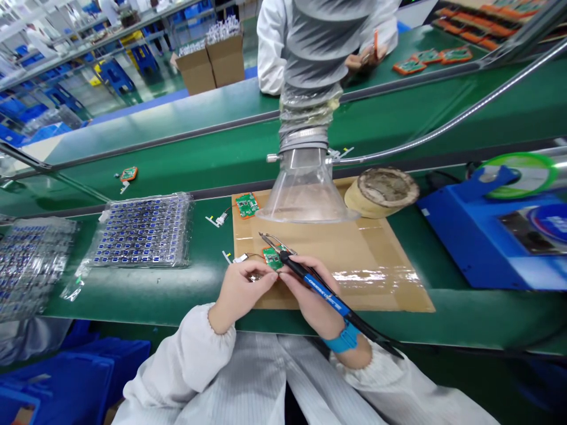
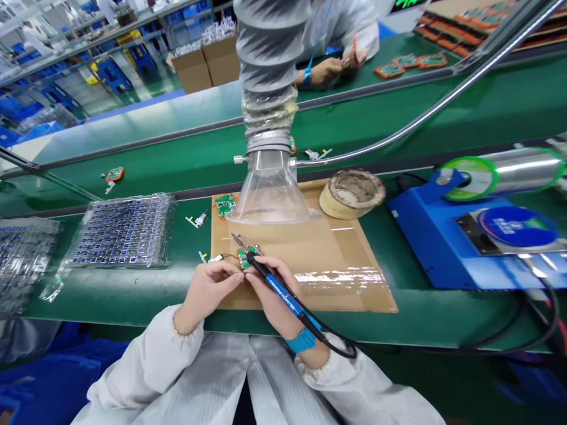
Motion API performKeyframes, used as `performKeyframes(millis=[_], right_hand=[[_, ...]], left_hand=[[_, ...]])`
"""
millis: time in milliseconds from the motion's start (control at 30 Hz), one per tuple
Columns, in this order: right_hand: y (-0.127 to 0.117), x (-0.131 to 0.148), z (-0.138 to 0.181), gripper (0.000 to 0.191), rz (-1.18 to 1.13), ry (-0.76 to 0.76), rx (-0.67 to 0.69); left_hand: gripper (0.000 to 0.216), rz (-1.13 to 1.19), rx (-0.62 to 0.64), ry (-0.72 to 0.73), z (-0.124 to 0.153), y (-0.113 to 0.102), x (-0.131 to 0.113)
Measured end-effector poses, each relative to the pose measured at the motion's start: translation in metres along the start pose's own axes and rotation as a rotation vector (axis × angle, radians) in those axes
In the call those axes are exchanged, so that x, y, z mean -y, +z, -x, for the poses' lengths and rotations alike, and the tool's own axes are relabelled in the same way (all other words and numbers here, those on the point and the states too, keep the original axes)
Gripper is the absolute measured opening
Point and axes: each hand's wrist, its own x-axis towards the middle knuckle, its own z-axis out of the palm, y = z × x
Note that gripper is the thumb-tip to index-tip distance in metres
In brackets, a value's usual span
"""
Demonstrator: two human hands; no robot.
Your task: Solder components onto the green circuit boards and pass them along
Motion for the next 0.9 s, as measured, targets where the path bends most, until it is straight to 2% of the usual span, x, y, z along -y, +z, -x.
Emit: performKeyframes(millis=[167, 300, 500, 700, 833, 900], right_hand=[[0.000, 0.001, 0.001, 0.025, 0.008, -0.012, 0.003], [-0.002, 0.003, -0.001, 0.025, 0.029, -0.035, -0.047], [0.001, 0.001, -0.001, 0.029, -0.066, 0.043, 0.056], [0.000, -0.006, -0.003, 0.022, 0.011, -0.041, -0.048], [-0.015, -0.005, -0.006, 0.022, 0.156, -0.128, -0.169], [-0.025, -0.006, -0.005, 0.022, 0.263, -0.184, -0.176]], left_hand=[[0.013, -0.046, -0.055, 0.056, 0.000, 0.003, 0.000], [0.012, -0.100, -0.073, 0.097, 0.000, 0.002, -0.001], [0.014, -0.185, -0.040, 0.178, 0.001, 0.001, 0.000], [0.014, -0.361, -0.013, 0.338, -0.004, -0.008, 0.003], [0.013, -0.518, -0.039, 0.333, -0.021, -0.022, 0.011], [0.014, -0.552, -0.030, 0.314, -0.030, -0.025, 0.015]])
